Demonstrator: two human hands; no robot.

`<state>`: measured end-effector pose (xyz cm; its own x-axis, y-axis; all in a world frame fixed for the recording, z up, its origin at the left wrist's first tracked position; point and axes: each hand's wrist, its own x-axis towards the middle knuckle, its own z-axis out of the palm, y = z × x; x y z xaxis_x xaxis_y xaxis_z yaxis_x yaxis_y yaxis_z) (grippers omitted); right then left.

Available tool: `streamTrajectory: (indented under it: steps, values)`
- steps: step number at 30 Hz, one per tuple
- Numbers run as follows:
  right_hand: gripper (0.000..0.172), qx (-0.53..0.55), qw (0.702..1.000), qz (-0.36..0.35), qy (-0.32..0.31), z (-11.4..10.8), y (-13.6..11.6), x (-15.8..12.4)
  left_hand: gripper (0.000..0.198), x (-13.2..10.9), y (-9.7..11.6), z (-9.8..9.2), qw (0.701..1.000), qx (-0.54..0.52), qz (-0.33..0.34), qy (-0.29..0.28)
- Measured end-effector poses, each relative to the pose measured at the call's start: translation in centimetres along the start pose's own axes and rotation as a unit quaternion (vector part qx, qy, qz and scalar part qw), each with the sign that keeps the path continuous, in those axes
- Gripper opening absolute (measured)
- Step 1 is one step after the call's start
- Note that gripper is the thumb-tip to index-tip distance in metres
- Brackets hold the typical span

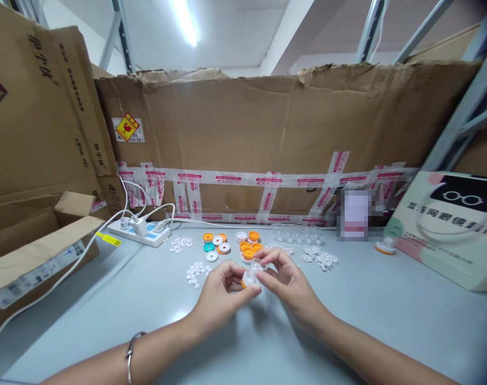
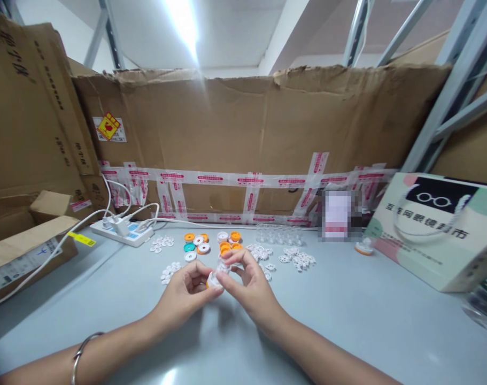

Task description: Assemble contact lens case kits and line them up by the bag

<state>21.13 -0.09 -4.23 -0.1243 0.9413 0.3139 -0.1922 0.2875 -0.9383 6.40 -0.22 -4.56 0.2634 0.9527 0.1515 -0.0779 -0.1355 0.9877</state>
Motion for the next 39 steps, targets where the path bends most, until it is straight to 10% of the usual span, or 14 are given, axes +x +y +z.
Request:
streamTrajectory:
  steps: [39]
  values:
    - [0.033, -0.01, 0.998, 0.044, -0.034, -0.3, 1.2, 0.0, 0.028, -0.1, 0.0, -0.2, 1.0, 0.02, 0.006, 0.003]
